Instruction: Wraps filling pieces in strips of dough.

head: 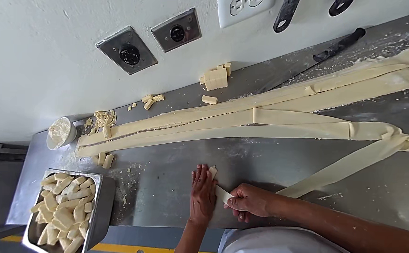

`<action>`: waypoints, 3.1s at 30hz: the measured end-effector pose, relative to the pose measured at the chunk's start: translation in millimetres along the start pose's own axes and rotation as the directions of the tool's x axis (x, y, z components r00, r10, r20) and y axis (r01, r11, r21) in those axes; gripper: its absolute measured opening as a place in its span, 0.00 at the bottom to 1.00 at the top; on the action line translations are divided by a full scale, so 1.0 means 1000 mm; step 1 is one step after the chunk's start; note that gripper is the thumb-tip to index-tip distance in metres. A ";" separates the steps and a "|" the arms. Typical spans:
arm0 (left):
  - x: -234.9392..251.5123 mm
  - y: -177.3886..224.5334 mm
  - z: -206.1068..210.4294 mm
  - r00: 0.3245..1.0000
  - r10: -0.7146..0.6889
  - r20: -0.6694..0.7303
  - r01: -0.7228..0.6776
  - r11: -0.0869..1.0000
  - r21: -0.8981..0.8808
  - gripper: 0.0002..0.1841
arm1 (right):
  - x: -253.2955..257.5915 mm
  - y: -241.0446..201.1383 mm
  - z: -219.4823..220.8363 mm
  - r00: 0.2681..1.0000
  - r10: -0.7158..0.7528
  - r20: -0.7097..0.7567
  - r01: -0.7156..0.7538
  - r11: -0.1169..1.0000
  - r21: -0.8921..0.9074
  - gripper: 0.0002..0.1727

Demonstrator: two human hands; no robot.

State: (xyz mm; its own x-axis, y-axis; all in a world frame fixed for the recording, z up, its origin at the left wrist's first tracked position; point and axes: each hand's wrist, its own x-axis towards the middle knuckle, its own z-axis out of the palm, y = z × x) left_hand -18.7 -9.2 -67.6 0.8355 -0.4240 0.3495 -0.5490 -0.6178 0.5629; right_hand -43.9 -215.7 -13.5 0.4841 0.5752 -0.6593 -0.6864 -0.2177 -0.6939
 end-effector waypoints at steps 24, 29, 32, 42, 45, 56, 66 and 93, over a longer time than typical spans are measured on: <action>0.049 0.028 -0.082 0.557 -0.439 0.705 0.829 0.236 -0.508 0.16 | 0.005 -0.092 -0.017 0.999 -0.020 0.049 0.049 0.687 -0.725 0.24; 0.033 0.004 -0.100 0.599 -0.565 0.568 0.749 0.143 -0.647 0.15 | 0.026 -0.104 -0.044 0.971 -0.185 -0.151 0.088 0.865 -0.494 0.20; 0.029 0.005 -0.106 0.577 -0.563 0.592 0.700 -0.033 -0.713 0.19 | 0.043 -0.114 -0.044 0.962 -0.196 -0.190 0.006 0.711 -0.703 0.27; 0.025 0.033 -0.086 0.640 -0.482 0.598 0.535 -0.278 -0.798 0.27 | 0.049 -0.065 0.036 0.575 -0.810 0.115 0.530 0.262 -0.807 0.55; 0.038 0.045 -0.092 0.503 -0.611 0.611 0.540 -0.329 -0.775 0.40 | 0.043 -0.058 0.047 0.484 -0.863 0.146 0.574 0.187 -0.797 0.55; 0.013 -0.005 -0.128 0.419 -0.897 0.139 0.563 0.136 -0.815 0.28 | 0.032 -0.030 0.010 0.544 -0.831 0.118 0.349 0.096 -0.932 0.30; -0.044 -0.138 -0.306 0.142 -0.777 -0.613 0.940 0.301 -0.162 0.50 | 0.059 -0.016 -0.055 0.432 -0.872 0.231 0.163 -0.177 -0.971 0.14; 0.098 0.122 -0.020 0.777 -0.405 0.482 0.428 -0.221 -0.876 0.14 | -0.024 -0.188 -0.063 0.921 -0.259 -0.289 0.066 0.839 -0.540 0.23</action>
State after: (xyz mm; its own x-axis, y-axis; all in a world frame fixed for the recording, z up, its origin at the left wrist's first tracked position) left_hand -3.1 -112.8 50.4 0.8607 -0.3979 -0.3175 0.4989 0.5351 0.6817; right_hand 107.8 -237.6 114.5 0.7811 0.3583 -0.5114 -0.2505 -0.5704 -0.7822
